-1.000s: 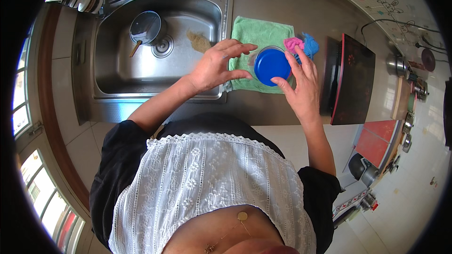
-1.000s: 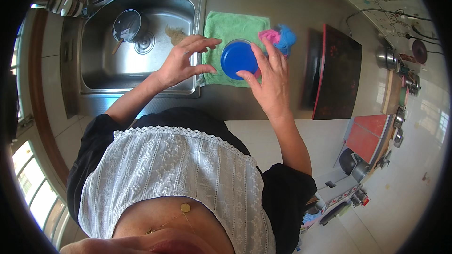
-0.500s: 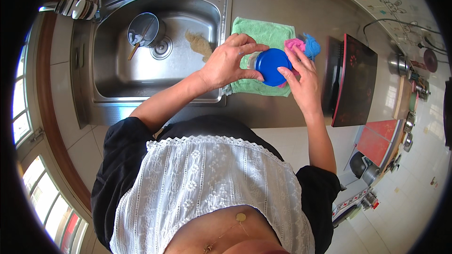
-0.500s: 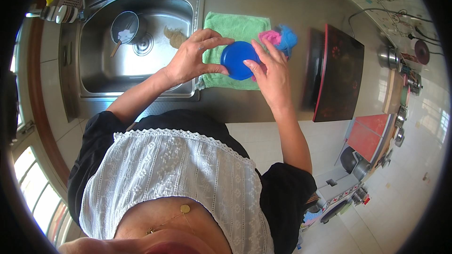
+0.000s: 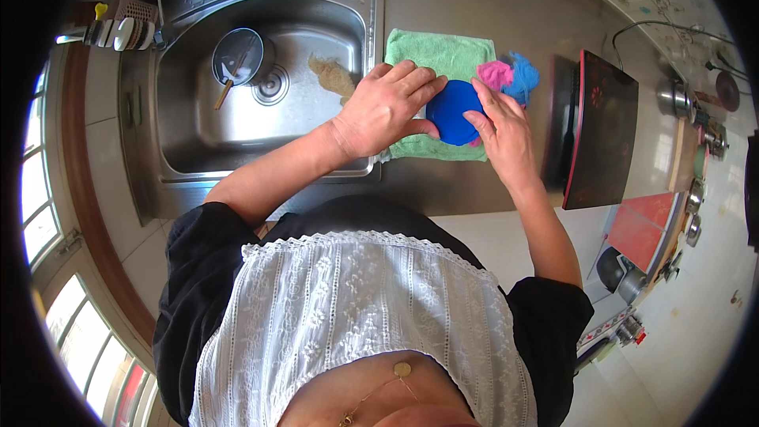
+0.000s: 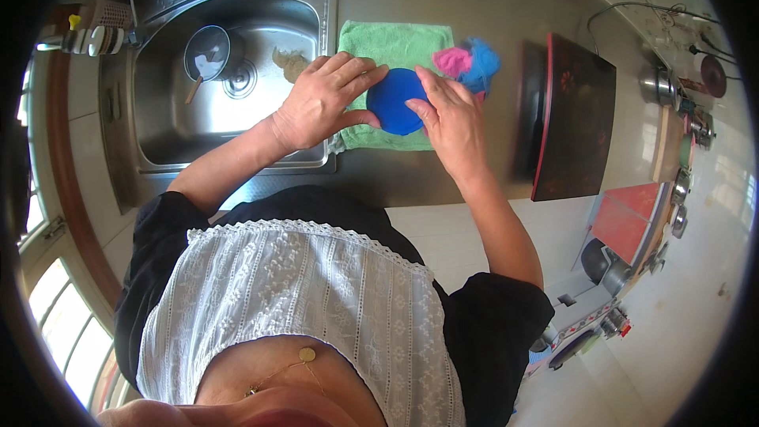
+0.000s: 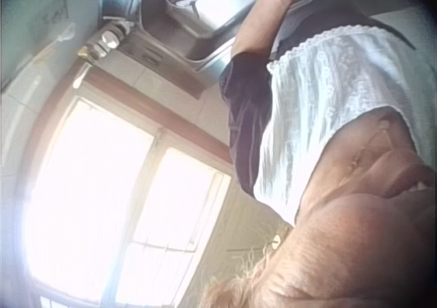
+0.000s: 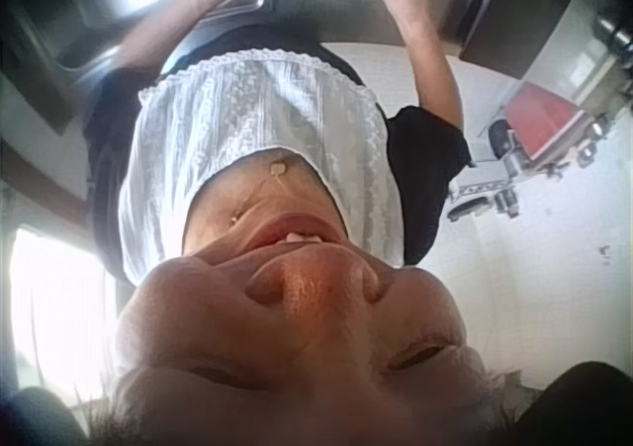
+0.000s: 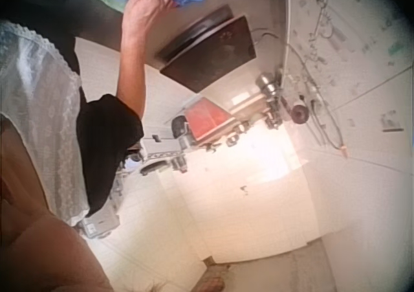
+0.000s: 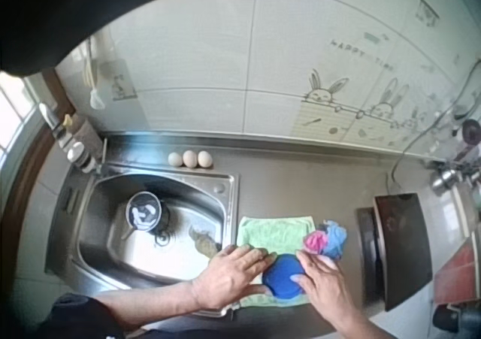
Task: The person washes a small pot and chopsticks in a kitchen sink using a sponge and running water.
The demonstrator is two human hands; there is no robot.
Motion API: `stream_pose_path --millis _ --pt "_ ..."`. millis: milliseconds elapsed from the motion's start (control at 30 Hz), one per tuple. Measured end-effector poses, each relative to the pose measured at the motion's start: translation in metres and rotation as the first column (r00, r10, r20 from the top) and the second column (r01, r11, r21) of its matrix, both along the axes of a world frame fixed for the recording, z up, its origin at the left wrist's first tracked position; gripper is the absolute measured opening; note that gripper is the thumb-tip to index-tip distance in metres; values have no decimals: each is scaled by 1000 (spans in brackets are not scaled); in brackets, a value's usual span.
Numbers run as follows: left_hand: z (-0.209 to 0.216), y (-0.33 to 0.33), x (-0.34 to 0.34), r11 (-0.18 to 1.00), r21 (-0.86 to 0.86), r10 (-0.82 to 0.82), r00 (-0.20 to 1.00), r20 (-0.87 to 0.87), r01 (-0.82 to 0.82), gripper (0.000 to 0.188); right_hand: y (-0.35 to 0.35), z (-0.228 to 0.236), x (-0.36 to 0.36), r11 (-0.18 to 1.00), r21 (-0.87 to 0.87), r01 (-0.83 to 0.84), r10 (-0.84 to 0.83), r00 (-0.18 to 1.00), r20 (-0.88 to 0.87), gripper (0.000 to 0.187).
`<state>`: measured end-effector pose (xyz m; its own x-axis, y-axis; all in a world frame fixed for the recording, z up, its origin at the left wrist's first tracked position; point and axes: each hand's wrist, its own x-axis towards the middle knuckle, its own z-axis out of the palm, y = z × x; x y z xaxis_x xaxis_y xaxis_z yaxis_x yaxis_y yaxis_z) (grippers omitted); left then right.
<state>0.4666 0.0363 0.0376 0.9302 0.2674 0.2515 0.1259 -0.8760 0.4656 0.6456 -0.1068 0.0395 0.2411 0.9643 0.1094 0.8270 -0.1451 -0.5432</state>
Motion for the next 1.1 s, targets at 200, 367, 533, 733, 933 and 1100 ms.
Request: stream_pose_path --millis 200,367,533,733,933,1100 --pt "1 -1 1 1000 19 -8 1000 -1 8 66 -2 -1 -1 999 16 42 -41 998 -41 44" --pt "0 -2 -3 988 -156 12 999 30 -7 71 -12 -9 -1 987 90 134 -107 959 -262 52" --pt "-7 -3 -24 931 -321 214 973 85 -176 72 -23 21 -5 982 148 119 -97 984 -153 73" --pt "-28 1 -50 846 -489 232 972 -26 -214 44 -1 30 -24 997 -12 -70 71 971 227 97" --pt "-33 -4 -62 793 -546 260 961 -95 -268 36 14 17 -12 984 -139 -109 131 978 161 97" --pt "-35 1 -69 749 -586 322 943 -86 -309 32 26 39 39 1000 -11 -24 24 1000 -5 100"
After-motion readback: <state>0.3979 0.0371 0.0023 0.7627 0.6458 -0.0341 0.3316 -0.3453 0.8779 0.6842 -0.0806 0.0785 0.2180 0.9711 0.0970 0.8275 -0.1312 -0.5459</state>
